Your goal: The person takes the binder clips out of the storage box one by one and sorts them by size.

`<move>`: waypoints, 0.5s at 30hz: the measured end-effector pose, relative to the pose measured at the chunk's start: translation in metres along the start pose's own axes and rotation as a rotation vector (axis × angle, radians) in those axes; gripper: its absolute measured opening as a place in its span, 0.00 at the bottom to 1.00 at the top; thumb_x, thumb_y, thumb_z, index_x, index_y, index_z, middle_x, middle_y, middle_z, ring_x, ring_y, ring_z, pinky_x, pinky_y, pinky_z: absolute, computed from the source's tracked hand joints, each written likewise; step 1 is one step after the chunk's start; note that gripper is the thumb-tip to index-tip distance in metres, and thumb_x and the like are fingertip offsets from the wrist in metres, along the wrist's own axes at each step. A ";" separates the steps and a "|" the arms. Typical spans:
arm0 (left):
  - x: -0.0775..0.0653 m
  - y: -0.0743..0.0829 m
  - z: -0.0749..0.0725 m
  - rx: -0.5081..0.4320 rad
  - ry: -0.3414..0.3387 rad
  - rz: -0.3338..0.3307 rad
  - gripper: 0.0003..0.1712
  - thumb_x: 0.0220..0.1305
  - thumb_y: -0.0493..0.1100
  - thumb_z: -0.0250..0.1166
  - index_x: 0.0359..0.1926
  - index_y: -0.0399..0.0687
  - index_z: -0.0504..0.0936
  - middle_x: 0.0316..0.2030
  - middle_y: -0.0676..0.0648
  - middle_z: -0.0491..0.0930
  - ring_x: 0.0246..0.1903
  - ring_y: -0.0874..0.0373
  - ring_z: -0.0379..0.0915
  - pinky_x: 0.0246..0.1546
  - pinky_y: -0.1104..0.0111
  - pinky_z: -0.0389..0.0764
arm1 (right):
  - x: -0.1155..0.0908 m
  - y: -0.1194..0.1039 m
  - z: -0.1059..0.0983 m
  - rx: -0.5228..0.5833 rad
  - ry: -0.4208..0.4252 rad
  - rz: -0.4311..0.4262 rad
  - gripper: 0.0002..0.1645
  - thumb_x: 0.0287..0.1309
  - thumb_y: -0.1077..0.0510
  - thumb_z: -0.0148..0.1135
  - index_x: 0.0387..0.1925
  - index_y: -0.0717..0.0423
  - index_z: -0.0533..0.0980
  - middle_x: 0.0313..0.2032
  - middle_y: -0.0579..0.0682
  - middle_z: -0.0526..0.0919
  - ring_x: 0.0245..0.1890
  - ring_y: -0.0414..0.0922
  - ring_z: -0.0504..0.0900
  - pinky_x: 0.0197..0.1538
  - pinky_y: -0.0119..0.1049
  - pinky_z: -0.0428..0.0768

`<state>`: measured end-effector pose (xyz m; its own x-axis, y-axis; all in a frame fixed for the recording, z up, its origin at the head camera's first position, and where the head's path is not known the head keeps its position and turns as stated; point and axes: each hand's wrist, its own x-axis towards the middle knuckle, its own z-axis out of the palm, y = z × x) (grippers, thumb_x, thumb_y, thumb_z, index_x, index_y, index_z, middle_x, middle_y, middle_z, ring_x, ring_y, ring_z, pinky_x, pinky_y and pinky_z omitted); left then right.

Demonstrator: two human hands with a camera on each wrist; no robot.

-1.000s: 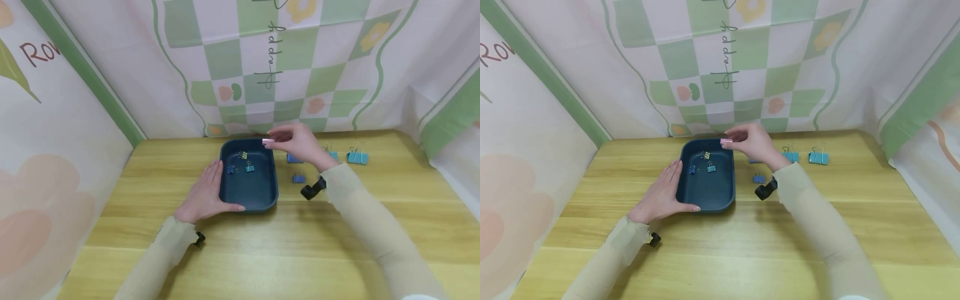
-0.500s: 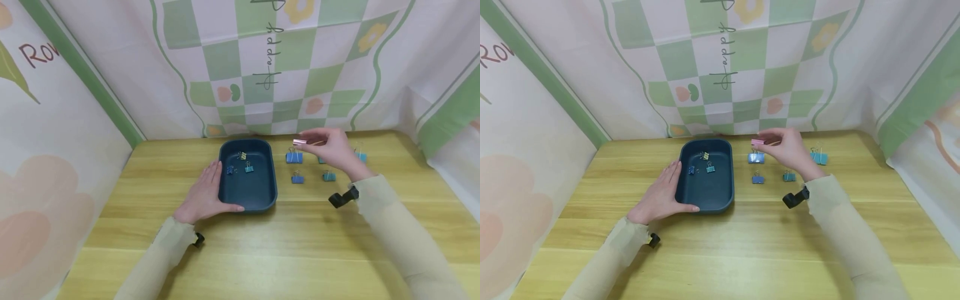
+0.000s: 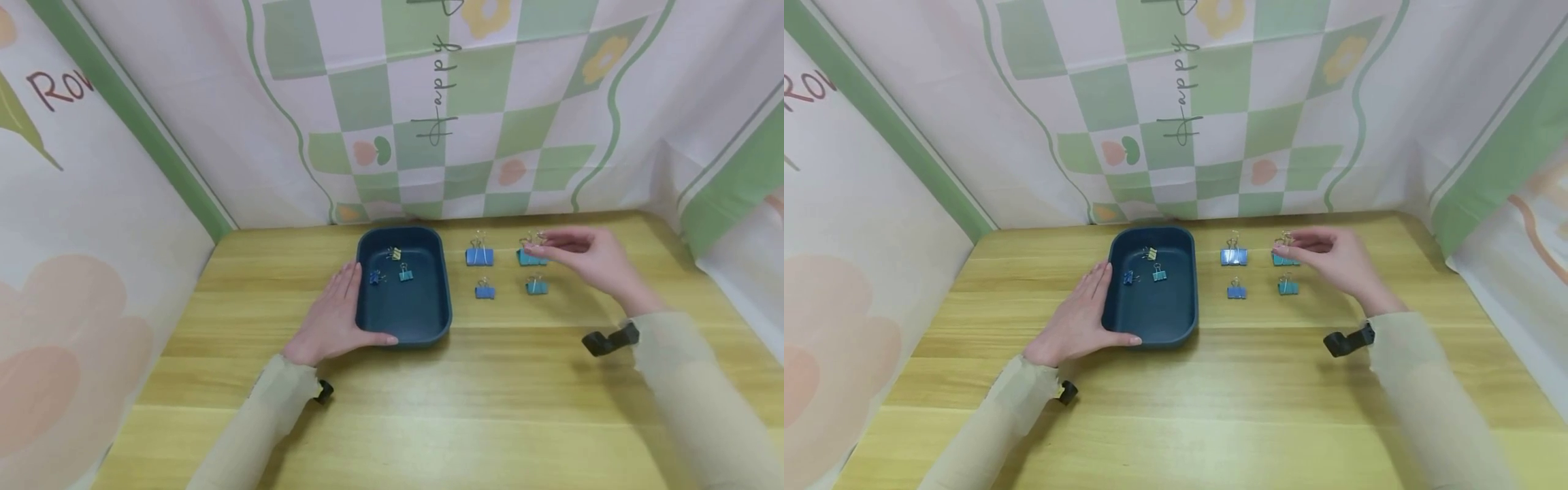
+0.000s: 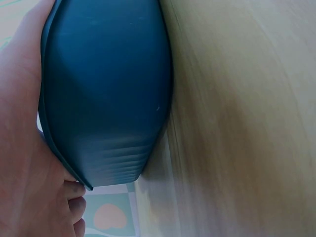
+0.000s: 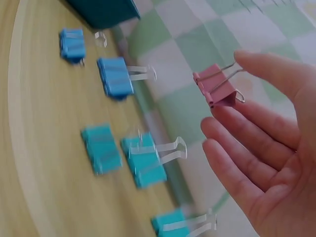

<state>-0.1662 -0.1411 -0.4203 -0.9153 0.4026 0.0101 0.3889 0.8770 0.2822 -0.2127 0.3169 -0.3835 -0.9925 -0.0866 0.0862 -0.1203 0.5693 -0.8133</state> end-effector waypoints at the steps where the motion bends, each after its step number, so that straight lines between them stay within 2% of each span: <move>1: 0.000 0.000 0.000 -0.001 -0.001 -0.002 0.86 0.38 0.95 0.51 0.81 0.41 0.36 0.81 0.43 0.34 0.78 0.55 0.26 0.75 0.63 0.37 | -0.002 0.004 -0.005 -0.002 -0.006 0.012 0.32 0.62 0.43 0.72 0.59 0.58 0.80 0.45 0.37 0.88 0.43 0.31 0.84 0.43 0.21 0.79; 5: 0.000 0.001 -0.001 -0.001 -0.001 -0.005 0.86 0.38 0.95 0.51 0.81 0.41 0.36 0.81 0.43 0.34 0.78 0.55 0.26 0.75 0.63 0.37 | -0.013 0.020 -0.022 -0.027 -0.032 0.067 0.33 0.64 0.42 0.70 0.64 0.56 0.78 0.46 0.28 0.85 0.45 0.27 0.80 0.44 0.19 0.75; 7: 0.000 0.001 -0.001 -0.002 -0.001 -0.007 0.86 0.38 0.95 0.51 0.81 0.41 0.36 0.81 0.43 0.34 0.78 0.55 0.26 0.75 0.63 0.37 | -0.017 0.029 -0.028 -0.053 -0.049 0.087 0.34 0.65 0.41 0.68 0.65 0.55 0.76 0.48 0.28 0.84 0.47 0.26 0.78 0.44 0.18 0.74; 12: 0.000 0.000 0.000 0.001 0.001 -0.009 0.86 0.37 0.95 0.51 0.81 0.41 0.36 0.81 0.43 0.34 0.78 0.54 0.27 0.75 0.63 0.36 | -0.022 0.053 -0.040 -0.110 -0.099 0.123 0.34 0.67 0.40 0.66 0.67 0.53 0.75 0.56 0.41 0.83 0.47 0.24 0.77 0.47 0.20 0.73; 13: 0.000 0.000 0.000 0.003 0.002 -0.007 0.86 0.37 0.95 0.51 0.81 0.40 0.36 0.81 0.43 0.34 0.78 0.54 0.27 0.75 0.63 0.37 | -0.024 0.056 -0.041 -0.124 -0.111 0.132 0.35 0.67 0.39 0.66 0.68 0.53 0.74 0.57 0.46 0.83 0.50 0.29 0.78 0.49 0.25 0.75; 15: 0.000 0.000 0.000 0.003 0.000 -0.008 0.86 0.37 0.95 0.51 0.81 0.41 0.36 0.80 0.43 0.34 0.78 0.54 0.27 0.75 0.63 0.37 | -0.026 0.063 -0.044 -0.143 -0.132 0.145 0.37 0.66 0.39 0.66 0.68 0.55 0.74 0.58 0.53 0.83 0.49 0.34 0.81 0.49 0.28 0.77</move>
<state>-0.1662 -0.1409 -0.4200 -0.9183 0.3959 0.0083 0.3823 0.8809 0.2792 -0.1951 0.3914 -0.4120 -0.9894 -0.0966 -0.1088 0.0117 0.6925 -0.7213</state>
